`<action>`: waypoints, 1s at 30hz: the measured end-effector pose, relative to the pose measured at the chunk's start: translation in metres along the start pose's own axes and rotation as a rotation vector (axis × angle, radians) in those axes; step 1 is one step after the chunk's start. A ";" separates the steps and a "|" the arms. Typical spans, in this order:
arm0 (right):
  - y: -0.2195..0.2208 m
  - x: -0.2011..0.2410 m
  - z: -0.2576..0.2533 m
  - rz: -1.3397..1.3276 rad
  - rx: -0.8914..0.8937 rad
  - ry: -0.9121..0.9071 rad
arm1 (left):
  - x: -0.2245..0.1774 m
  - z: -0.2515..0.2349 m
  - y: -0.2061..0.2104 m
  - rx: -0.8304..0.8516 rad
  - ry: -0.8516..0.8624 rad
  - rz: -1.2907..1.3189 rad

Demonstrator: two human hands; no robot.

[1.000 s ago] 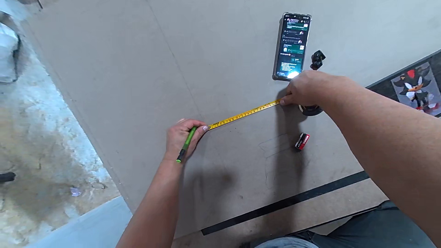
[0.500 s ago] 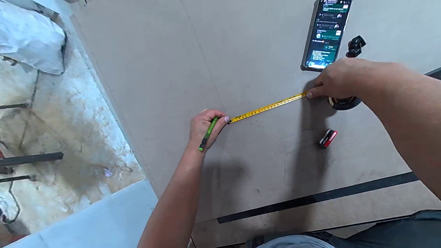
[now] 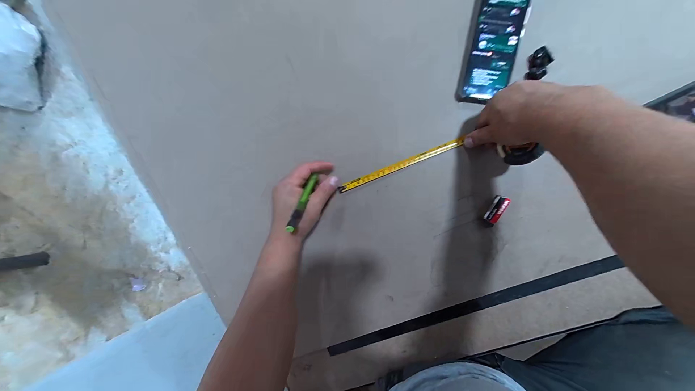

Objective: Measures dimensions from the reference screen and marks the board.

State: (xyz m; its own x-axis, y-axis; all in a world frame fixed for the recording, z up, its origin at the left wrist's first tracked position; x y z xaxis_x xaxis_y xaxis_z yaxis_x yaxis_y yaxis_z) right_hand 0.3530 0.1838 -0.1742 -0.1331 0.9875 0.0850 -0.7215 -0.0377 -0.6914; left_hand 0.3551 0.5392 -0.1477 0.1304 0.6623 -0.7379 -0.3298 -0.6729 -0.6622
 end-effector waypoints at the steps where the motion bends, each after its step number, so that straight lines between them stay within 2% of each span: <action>1: 0.000 -0.001 0.000 0.000 0.000 0.004 | -0.012 0.002 0.000 -0.032 0.025 0.017; 4: 0.001 -0.006 -0.001 -0.029 -0.011 0.013 | -0.055 0.003 0.021 -0.131 0.172 0.119; 6: 0.001 -0.006 -0.001 -0.043 -0.015 0.024 | -0.084 -0.005 0.052 -0.118 0.232 0.203; 10: -0.001 -0.007 0.002 -0.074 -0.006 0.071 | -0.112 -0.034 0.116 -0.008 0.135 0.387; 13: -0.001 -0.007 0.002 -0.089 -0.029 0.071 | -0.114 -0.041 0.143 0.005 0.142 0.364; 19: 0.000 -0.006 0.002 -0.100 -0.037 0.033 | -0.110 -0.040 0.147 -0.072 0.152 0.296; 24: -0.002 -0.007 0.002 -0.110 -0.039 0.020 | -0.106 -0.042 0.144 -0.104 0.086 0.326; 30: -0.003 -0.006 0.003 -0.117 -0.028 0.037 | -0.108 -0.041 0.146 -0.081 0.102 0.348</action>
State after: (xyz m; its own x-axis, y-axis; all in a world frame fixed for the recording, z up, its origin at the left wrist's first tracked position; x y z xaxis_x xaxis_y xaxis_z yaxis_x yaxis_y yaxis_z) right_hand 0.3534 0.1769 -0.1705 -0.0236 0.9899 0.1396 -0.7112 0.0815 -0.6982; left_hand 0.3316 0.3560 -0.1700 0.1175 0.3555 -0.9272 -0.2963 -0.8786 -0.3744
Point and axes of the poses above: each hand's wrist, its own z-axis away from the middle knuckle, its own y-axis out of the palm, x = y × z, the point moved 9 cm from there along -z, towards the middle knuckle, and after that the axes turned 2 degrees about -x, right-handed, at the moved point
